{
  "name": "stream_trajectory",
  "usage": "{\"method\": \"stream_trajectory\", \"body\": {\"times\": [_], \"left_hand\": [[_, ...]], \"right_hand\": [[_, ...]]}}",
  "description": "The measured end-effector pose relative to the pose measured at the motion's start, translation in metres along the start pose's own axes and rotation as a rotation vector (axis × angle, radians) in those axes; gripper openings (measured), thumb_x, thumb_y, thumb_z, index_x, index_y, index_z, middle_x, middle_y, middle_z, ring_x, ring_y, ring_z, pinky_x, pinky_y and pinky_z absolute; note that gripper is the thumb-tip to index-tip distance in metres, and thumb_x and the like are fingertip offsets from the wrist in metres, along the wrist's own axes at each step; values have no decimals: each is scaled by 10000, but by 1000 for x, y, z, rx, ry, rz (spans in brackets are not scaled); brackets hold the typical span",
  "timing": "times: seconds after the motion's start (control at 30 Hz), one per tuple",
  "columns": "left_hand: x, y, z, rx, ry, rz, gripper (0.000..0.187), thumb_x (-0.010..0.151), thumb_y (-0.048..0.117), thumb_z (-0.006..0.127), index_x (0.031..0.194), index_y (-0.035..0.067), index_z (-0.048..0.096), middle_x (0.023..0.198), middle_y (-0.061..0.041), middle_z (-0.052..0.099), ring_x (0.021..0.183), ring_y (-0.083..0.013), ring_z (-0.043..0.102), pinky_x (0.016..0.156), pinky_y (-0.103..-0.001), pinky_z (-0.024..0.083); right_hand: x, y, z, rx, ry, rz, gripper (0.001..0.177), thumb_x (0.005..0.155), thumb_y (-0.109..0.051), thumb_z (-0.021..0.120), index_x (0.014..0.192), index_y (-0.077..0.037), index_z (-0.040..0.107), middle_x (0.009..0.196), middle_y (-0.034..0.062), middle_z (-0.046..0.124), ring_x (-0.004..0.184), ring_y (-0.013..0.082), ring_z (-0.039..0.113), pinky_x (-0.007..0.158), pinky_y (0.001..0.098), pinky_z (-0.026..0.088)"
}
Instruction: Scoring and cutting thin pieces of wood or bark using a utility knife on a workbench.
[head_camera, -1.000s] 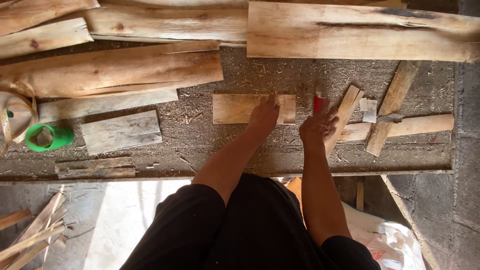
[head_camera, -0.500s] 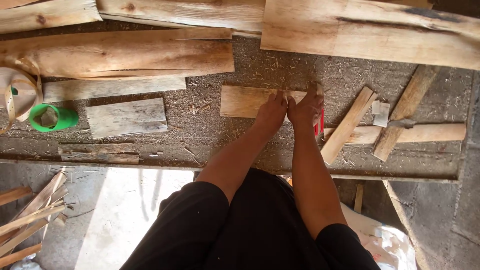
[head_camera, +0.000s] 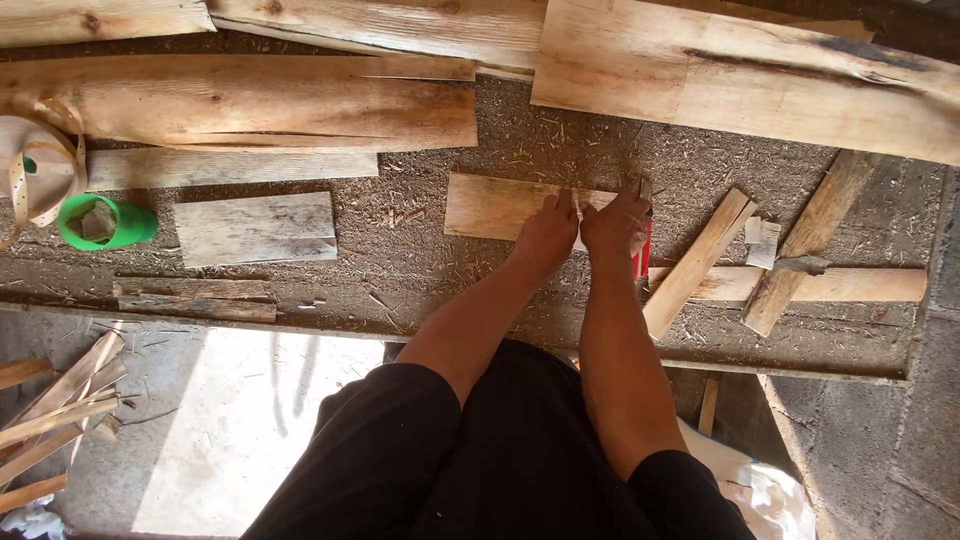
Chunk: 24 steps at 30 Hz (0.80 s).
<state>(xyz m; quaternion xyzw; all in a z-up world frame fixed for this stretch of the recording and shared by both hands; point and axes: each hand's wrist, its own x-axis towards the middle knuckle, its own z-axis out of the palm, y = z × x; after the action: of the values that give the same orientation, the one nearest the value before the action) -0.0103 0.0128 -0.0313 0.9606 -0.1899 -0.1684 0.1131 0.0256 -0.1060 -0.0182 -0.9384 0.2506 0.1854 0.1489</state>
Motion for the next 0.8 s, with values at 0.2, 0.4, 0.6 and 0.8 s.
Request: {"method": "stream_trajectory", "body": {"times": [0.2, 0.4, 0.6, 0.8], "left_hand": [[1, 1, 3, -31, 7, -3, 499, 896, -6, 668, 1372, -92, 546, 1605, -252, 292, 1311, -334, 470, 810, -337, 650], [3, 3, 3, -24, -18, -2, 503, 909, 21, 674, 1377, -100, 536, 1600, -251, 295, 1349, -349, 442, 878, -358, 632], [-2, 7, -14, 22, -63, -7, 511, 875, 8, 711, 1356, -84, 566, 1615, -237, 275, 1371, -341, 424, 916, -348, 617], [-5, 9, -31, 63, -137, 4, 622, 823, -21, 756, 1394, -105, 524, 1603, -246, 261, 1349, -341, 421, 920, -323, 610]], "right_hand": [[0, -6, -5, -68, 27, 28, 904, 849, -466, 841, 1444, 10, 356, 1423, 275, 433, 1257, 446, 543, 1018, 543, 475], [6, -5, -12, -25, -28, 31, 909, 817, -426, 878, 1414, 40, 376, 1384, 296, 484, 1245, 452, 563, 1039, 526, 481], [20, 9, 1, 33, -21, 9, 909, 782, -439, 916, 1369, 42, 415, 1371, 288, 499, 1232, 439, 566, 1042, 512, 479], [30, 17, 9, 60, -17, -10, 938, 761, -467, 923, 1333, 76, 415, 1321, 277, 515, 1202, 400, 571, 1013, 482, 499]]}}
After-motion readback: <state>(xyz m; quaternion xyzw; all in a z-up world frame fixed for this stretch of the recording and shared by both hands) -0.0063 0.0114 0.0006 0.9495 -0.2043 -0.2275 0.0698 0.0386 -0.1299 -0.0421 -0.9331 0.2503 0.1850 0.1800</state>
